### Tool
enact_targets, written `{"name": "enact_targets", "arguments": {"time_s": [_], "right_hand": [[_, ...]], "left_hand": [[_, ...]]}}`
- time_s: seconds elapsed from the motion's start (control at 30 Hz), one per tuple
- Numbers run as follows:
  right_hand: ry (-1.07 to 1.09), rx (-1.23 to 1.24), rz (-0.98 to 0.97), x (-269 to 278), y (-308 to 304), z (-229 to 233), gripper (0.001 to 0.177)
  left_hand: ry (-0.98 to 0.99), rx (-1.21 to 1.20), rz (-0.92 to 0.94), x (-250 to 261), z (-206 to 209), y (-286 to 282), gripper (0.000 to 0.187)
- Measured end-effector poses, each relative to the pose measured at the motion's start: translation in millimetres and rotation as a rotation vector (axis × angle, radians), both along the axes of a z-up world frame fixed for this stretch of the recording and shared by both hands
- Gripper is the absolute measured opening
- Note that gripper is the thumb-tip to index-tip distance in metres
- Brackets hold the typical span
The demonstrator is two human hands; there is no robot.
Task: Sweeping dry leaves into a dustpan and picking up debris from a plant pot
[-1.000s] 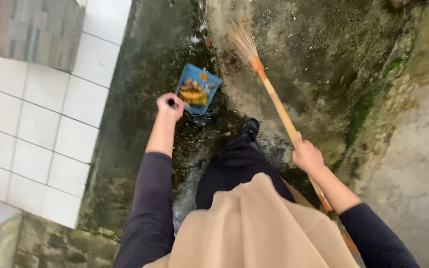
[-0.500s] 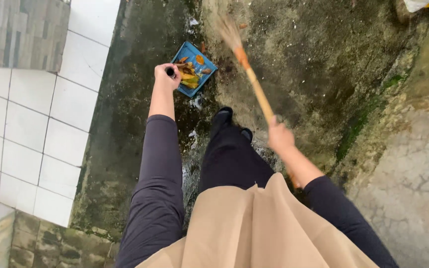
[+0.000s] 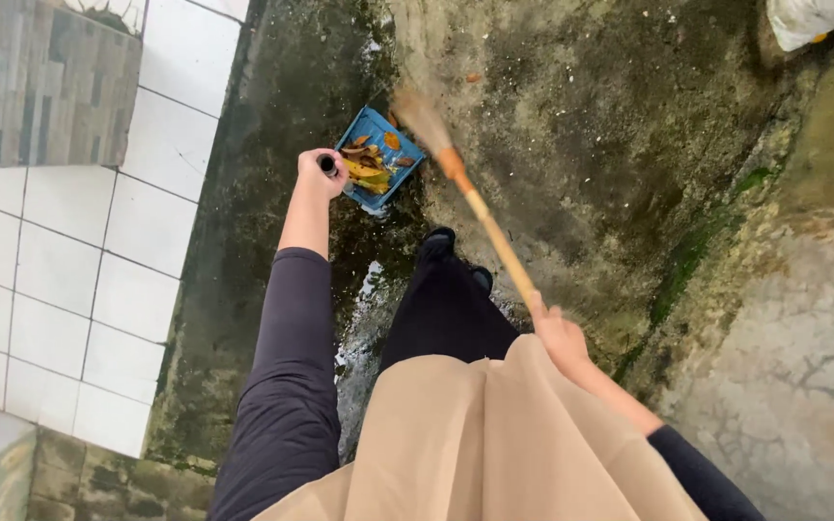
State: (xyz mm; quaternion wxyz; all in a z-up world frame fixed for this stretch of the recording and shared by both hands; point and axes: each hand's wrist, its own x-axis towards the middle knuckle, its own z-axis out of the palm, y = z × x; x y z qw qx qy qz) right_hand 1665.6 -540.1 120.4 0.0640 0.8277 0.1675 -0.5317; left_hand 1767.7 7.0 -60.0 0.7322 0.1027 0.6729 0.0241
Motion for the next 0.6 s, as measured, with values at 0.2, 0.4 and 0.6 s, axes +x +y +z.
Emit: {"name": "enact_targets", "arguments": {"time_s": [0.2,0.4,0.6], "right_hand": [[-0.136,-0.003,-0.055,8,70,-75,0.072],[-0.027,-0.066,-0.066,0,42,-38,0.069],[-0.295,0.099,0.105,38,71,53,0.064]], "left_hand": [[-0.007,-0.047,0.015,-5,-1,6,0.016],[-0.01,-0.061,0.047,-20,12,14,0.012],[0.001,-0.04,0.142,-37,38,23,0.015]]}}
